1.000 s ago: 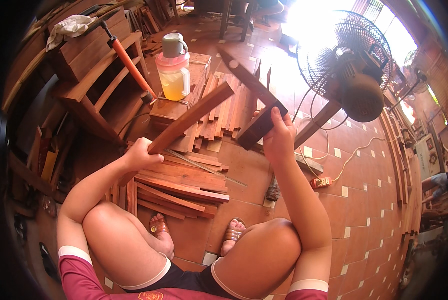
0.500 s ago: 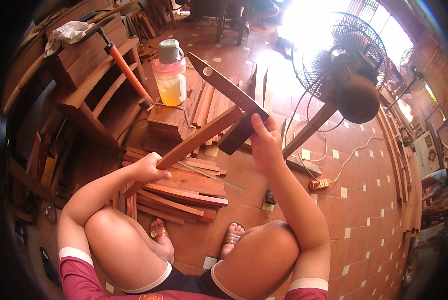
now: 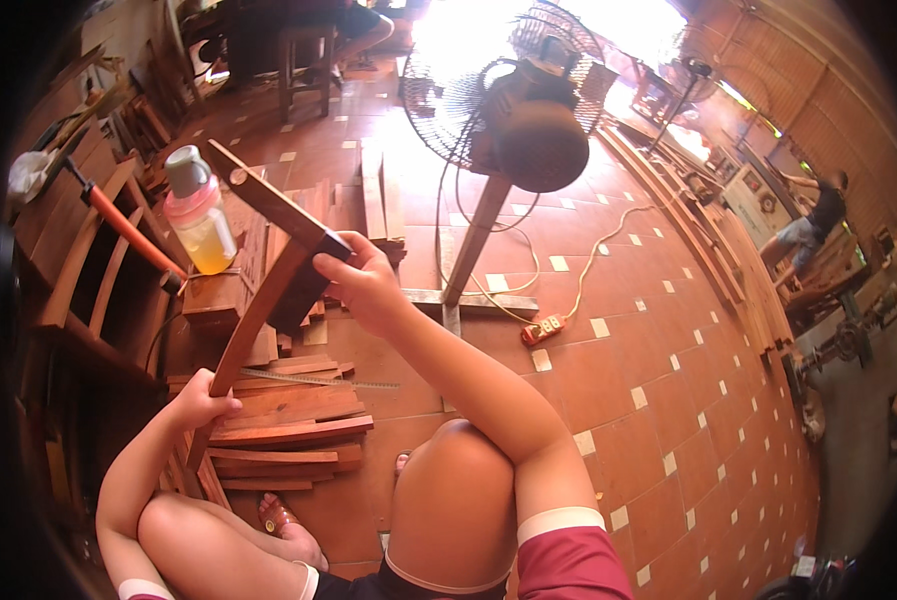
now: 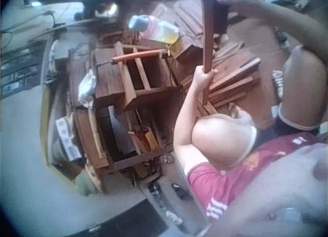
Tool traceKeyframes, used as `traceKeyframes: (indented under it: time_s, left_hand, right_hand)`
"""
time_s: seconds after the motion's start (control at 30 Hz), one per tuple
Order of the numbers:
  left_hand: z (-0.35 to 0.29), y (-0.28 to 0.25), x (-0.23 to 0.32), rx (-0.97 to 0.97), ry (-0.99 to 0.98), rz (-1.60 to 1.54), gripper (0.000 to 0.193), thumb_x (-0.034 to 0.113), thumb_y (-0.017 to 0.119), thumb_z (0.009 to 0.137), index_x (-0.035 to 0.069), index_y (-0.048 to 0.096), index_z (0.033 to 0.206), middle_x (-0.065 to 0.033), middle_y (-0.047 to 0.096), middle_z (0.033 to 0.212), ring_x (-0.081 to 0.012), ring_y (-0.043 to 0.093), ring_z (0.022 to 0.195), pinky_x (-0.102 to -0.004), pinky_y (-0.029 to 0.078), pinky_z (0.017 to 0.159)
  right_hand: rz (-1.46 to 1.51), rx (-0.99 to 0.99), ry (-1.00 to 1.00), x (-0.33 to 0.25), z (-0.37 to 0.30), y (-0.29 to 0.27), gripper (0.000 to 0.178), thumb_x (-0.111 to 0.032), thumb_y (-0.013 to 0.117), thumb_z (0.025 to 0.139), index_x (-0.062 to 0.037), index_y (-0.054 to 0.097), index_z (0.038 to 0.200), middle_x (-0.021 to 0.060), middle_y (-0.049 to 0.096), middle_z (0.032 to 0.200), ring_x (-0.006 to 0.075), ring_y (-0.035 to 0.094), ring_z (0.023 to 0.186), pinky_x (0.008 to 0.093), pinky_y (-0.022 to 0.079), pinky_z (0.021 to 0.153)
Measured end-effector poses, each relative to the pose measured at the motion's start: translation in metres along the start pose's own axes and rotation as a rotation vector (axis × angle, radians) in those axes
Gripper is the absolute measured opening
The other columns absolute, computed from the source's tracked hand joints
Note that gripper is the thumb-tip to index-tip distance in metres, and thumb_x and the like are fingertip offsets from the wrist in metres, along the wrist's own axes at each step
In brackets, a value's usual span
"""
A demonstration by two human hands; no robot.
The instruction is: The person sits on the floor and uses a metal ruler to measure the length of several thin wooden strips. They then use a try square to check the angles and edges of the wood pieces.
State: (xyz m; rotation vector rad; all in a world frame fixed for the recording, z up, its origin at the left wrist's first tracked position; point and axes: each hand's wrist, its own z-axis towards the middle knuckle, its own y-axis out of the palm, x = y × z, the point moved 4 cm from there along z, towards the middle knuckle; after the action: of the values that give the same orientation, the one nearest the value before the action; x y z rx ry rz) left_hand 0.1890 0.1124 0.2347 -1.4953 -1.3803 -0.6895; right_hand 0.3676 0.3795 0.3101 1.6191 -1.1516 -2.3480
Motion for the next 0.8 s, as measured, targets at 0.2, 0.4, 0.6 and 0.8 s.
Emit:
traceKeyframes:
  time_s: [0.2, 0.4, 0.6, 0.8]
  left_hand:
    - [0.006, 0.004, 0.003, -0.019, -0.019, 0.012, 0.024, 0.011, 0.073, 0.080, 0.002, 0.058, 0.064, -0.0039, 0.055, 0.055, -0.0109, 0.054, 0.048, -0.0287, 0.047, 0.048]
    - [0.001, 0.002, 0.008, -0.003, -0.058, 0.052, 0.025, 0.010, 0.074, 0.079, 0.004, 0.056, 0.062, -0.0028, 0.055, 0.056, -0.0111, 0.054, 0.049, -0.0285, 0.047, 0.047]
    - [0.002, 0.000, 0.004, -0.012, -0.060, 0.086, 0.023, 0.011, 0.074, 0.079, 0.001, 0.058, 0.064, -0.0032, 0.055, 0.055, -0.0107, 0.053, 0.048, -0.0286, 0.044, 0.046]
    - [0.000, 0.001, 0.006, -0.020, -0.085, 0.120, 0.025, 0.009, 0.073, 0.079, 0.002, 0.057, 0.061, -0.0033, 0.055, 0.053, -0.0110, 0.052, 0.047, -0.0291, 0.043, 0.046]
  right_hand:
    - [-0.030, -0.001, 0.049, -0.011, -0.008, -0.008, 0.034, -0.005, 0.070, 0.089, -0.0025, 0.051, 0.116, 0.0084, 0.064, 0.106, 0.0190, 0.067, 0.096, 0.0398, 0.059, 0.087]
    - [-0.025, -0.032, 0.071, -0.012, -0.010, -0.011, 0.034, -0.004, 0.071, 0.087, -0.0022, 0.051, 0.115, 0.0079, 0.063, 0.104, 0.0199, 0.067, 0.095, 0.0413, 0.060, 0.081]
    - [-0.130, -0.025, 0.112, -0.010, -0.010, -0.011, 0.036, -0.006, 0.073, 0.086, -0.0040, 0.054, 0.117, 0.0059, 0.063, 0.103, 0.0162, 0.066, 0.093, 0.0331, 0.058, 0.081]
    - [-0.291, 0.022, 0.186, -0.011, -0.012, -0.013, 0.037, -0.012, 0.076, 0.086, -0.0049, 0.056, 0.117, 0.0031, 0.063, 0.100, 0.0120, 0.065, 0.088, 0.0270, 0.056, 0.076]
